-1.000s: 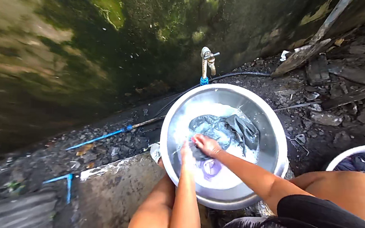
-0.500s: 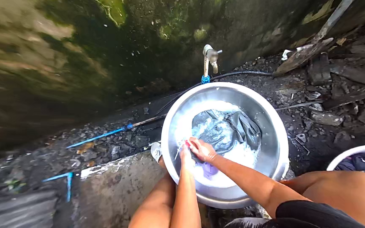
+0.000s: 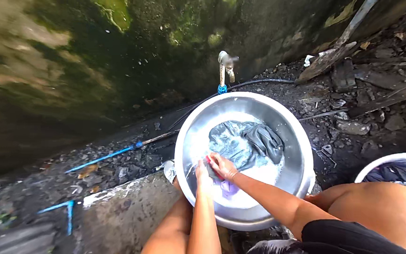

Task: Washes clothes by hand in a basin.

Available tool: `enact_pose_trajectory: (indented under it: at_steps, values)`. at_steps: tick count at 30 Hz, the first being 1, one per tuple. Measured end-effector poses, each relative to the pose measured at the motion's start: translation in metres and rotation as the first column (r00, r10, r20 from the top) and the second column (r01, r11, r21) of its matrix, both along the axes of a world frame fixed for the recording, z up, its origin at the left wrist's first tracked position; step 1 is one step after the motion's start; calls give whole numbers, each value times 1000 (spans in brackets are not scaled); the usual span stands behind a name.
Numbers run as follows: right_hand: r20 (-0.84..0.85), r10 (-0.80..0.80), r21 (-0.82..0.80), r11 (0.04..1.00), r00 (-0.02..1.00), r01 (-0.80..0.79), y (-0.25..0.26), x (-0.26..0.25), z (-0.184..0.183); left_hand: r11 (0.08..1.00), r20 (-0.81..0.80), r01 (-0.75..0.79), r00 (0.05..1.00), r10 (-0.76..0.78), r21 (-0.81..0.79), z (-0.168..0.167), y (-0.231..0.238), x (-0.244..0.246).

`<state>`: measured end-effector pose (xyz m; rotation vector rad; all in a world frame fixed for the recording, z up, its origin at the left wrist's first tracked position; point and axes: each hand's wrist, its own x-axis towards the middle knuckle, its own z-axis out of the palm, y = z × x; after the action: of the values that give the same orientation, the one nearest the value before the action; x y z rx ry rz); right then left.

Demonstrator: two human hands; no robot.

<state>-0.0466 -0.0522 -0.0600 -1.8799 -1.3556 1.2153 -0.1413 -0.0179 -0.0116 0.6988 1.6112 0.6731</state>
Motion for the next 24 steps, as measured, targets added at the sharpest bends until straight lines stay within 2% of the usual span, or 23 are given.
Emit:
enact_pose_trajectory:
  at_steps: [2,4,5,8,9,10,11,12,13,14,15,16,18,20,22,24]
  values:
    - [79,37,-66,997,996,-32,6,27,-16,1000,-3,-31,1000,31,4,38,8,5]
    - [120,0,-76,997,993,10,2,58,-31,992,32,-91,996,88,87,78,16,0]
    - [137,-12,-135,990,991,31,-2,71,-33,985,81,-111,992,101,131,100,21,-5]
    - [131,-120,-170,975,984,141,3,90,-15,922,177,-205,972,153,327,153,30,-18]
    - [63,-181,-182,965,981,190,5,95,-3,882,185,-242,966,180,404,163,32,-25]
    - [-90,-275,-156,953,957,259,6,103,9,830,143,-251,968,206,499,168,38,-33]
    - [-283,-354,-98,935,891,340,5,112,19,772,35,-196,975,219,605,169,45,-40]
    - [-416,-372,-49,920,830,388,3,125,32,721,-137,-58,968,210,691,166,51,-44]
    - [-471,-360,-10,915,805,403,-2,143,48,692,-357,150,919,166,707,163,54,-43]
    - [-452,-348,28,915,821,403,-10,162,63,668,-583,381,806,98,639,156,54,-35]
    - [-369,-366,43,912,854,409,-21,178,78,637,-737,561,676,16,528,144,51,-18]
    - [-245,-394,34,910,886,414,-31,190,96,596,-805,677,587,-84,432,127,42,6]
    - [53,-401,-65,912,914,404,-39,210,104,472,-789,850,451,-417,236,76,17,59]
    - [273,-283,-221,912,919,347,-42,217,88,257,-642,966,217,-736,31,10,-12,96]
    - [386,-59,-401,888,921,225,-49,200,67,129,-588,979,13,-809,-155,-40,-42,108]
    - [428,81,-512,843,900,168,-66,164,56,74,-631,955,-129,-765,-286,-58,-58,104]
